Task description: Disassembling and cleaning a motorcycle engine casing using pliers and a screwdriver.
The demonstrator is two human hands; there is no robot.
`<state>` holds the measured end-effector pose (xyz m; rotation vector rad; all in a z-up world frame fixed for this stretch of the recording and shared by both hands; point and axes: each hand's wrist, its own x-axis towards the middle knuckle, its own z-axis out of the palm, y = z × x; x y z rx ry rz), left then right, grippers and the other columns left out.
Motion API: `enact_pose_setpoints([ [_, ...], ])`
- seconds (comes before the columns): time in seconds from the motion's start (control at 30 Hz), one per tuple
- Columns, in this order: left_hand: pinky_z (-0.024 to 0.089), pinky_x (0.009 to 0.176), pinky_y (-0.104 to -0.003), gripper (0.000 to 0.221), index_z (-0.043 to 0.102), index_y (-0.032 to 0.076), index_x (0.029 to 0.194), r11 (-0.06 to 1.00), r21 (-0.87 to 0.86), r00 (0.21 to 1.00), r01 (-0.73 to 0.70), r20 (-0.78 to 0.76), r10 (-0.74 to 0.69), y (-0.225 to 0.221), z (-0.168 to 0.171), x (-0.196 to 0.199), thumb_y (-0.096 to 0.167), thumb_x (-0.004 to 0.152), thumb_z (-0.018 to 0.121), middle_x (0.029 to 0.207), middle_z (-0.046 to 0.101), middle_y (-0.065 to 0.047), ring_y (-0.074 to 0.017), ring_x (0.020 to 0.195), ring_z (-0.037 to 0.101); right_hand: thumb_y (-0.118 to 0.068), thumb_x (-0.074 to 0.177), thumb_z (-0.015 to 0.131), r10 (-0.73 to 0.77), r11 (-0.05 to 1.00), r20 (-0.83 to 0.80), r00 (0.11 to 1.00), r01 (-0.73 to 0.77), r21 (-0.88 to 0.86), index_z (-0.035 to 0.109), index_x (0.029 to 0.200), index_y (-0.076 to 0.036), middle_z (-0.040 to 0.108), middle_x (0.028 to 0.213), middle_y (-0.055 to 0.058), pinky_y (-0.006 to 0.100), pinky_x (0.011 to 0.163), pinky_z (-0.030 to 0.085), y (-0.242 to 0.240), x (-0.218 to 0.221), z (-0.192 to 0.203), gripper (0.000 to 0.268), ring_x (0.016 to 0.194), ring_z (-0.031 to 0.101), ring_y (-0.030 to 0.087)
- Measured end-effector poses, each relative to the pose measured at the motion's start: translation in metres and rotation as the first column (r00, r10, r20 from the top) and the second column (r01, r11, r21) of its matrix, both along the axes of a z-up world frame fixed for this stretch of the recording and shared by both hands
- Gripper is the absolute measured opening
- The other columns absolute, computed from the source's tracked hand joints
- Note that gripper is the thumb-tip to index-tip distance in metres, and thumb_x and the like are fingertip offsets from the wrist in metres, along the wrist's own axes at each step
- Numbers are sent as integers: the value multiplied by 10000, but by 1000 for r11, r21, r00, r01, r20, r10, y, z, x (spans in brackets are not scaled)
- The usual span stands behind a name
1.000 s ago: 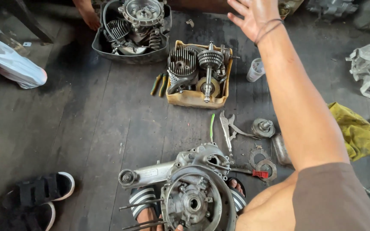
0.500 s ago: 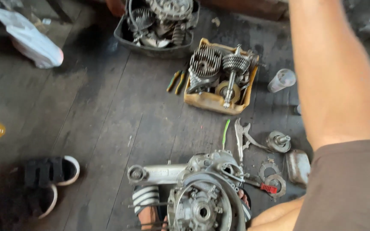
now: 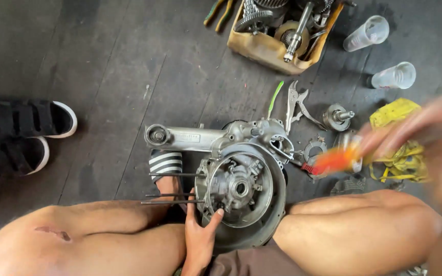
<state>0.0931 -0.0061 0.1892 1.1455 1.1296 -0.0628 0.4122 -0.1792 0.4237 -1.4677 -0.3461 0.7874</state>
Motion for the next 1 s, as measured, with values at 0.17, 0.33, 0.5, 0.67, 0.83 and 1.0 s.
enact_pose_setpoints([
  [0.17, 469, 1044, -319, 890, 355, 81, 1566, 1000, -9, 1000, -1, -20, 1, 2, 10, -1, 190, 775, 747, 1433, 616, -139, -224, 1232, 628, -24, 878, 515, 146, 872, 270, 952, 5, -490, 630, 1113, -6, 747, 977, 57, 246, 778, 515, -78, -148, -121, 262, 797, 692, 128],
  [0.33, 480, 1037, -318, 855, 376, 85, 1552, 1000, 9, 999, -11, 45, 11, 3, 9, 2, 166, 782, 739, 1408, 636, -137, -226, 1209, 646, -462, 1014, 462, -173, 973, -785, 595, 226, -43, 538, 1275, 6, 679, 889, 283, 488, 623, 564, -53, -231, -162, 541, 702, 680, 354],
  [0.5, 469, 1034, -309, 854, 368, 61, 1547, 999, 7, 995, -31, 91, 31, 1, 7, 2, 138, 785, 746, 1422, 609, -149, -219, 1209, 617, -344, 1027, 525, 257, 943, -670, 697, -332, 16, 466, 1466, -40, 737, 1056, 163, 292, 881, 461, -58, -281, -162, 538, 984, 653, 183],
  [0.67, 468, 1032, -301, 817, 394, 46, 1538, 996, -10, 984, -84, 156, 85, -1, 4, 0, 113, 800, 740, 1391, 630, -150, -217, 1190, 620, -261, 960, 533, 35, 651, -190, 981, -166, -741, 593, 1456, -170, 709, 768, -10, 254, 579, 548, -30, -246, -131, 509, 617, 637, 97],
  [0.83, 458, 1050, -307, 827, 368, 29, 1545, 997, -13, 981, -80, 179, 81, 0, 5, 0, 113, 808, 736, 1403, 615, -162, -223, 1210, 608, -341, 925, 582, 302, 334, 125, 945, 18, -942, 538, 1372, -233, 800, 957, 49, 434, 674, 571, -11, -230, -123, 462, 787, 764, 305],
  [1.0, 426, 1086, -319, 794, 398, -3, 1521, 998, 15, 979, -66, 193, 62, 1, 8, 1, 128, 817, 741, 1416, 605, -170, -232, 1243, 591, -213, 894, 636, 172, 492, 101, 980, 4, -871, 652, 1272, -185, 825, 831, -3, 337, 640, 605, 0, -234, -125, 379, 714, 794, 167],
])
